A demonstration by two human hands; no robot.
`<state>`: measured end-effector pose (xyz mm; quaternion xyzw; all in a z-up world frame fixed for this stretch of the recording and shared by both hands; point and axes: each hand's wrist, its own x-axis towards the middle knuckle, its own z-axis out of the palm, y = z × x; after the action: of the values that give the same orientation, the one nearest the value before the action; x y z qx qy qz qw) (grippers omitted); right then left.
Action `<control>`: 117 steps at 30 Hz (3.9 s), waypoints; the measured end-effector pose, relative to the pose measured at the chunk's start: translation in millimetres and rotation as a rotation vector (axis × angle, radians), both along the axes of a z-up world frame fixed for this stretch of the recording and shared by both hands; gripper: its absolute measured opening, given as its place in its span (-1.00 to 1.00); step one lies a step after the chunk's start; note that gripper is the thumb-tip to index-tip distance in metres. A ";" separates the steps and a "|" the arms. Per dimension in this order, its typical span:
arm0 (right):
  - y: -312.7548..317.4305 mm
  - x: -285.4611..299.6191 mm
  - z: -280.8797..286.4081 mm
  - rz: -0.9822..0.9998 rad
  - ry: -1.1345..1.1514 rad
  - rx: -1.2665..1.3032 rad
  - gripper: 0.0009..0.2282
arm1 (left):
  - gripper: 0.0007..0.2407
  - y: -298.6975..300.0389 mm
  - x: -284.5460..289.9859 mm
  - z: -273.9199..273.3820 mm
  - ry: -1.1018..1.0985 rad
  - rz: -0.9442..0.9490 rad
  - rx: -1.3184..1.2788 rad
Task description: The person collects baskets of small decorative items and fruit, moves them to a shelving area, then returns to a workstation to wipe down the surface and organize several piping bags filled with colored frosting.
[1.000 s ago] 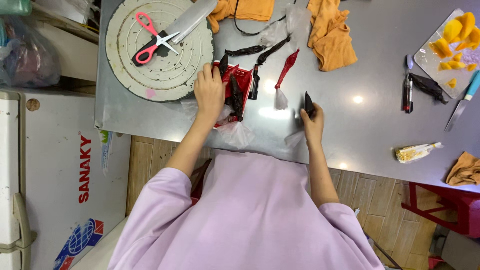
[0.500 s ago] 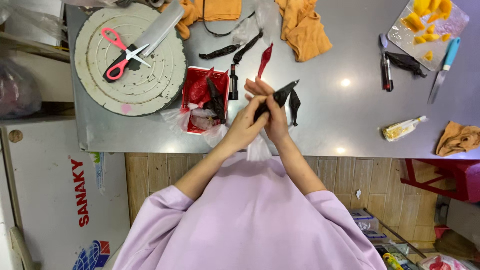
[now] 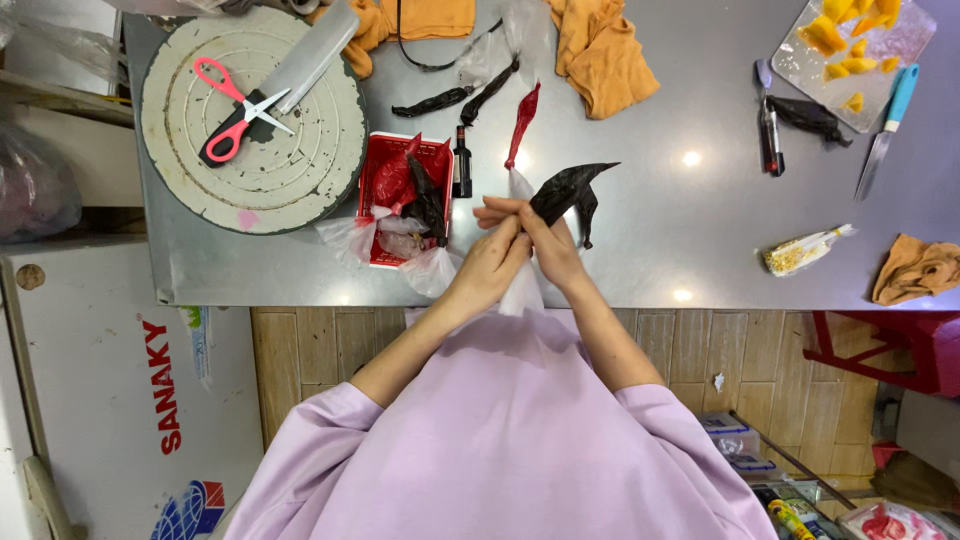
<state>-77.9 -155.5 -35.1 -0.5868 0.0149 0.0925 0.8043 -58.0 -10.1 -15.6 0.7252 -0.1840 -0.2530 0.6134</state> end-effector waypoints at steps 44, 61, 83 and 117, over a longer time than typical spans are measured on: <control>-95.0 -20.2 -160.8 -0.310 0.200 -1.235 -0.72 | -0.84 128.4 39.4 -19.3 -0.443 0.373 0.506; -27.8 -20.1 -80.2 -0.191 0.095 -0.284 -0.59 | -0.66 43.0 64.0 -42.8 0.122 0.137 0.269; -57.7 -12.2 -77.2 -0.237 -0.107 -1.087 -0.72 | -0.72 145.9 61.5 -57.0 -0.313 -0.127 0.915; -14.2 -19.1 -109.0 -0.110 -0.020 -1.031 -0.47 | -0.59 191.4 64.2 19.4 0.355 0.335 -0.812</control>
<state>-97.0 -169.7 -144.1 -0.9060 0.0815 0.0252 0.4146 6.2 181.2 3.8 0.3921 -0.0408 -0.1779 0.9016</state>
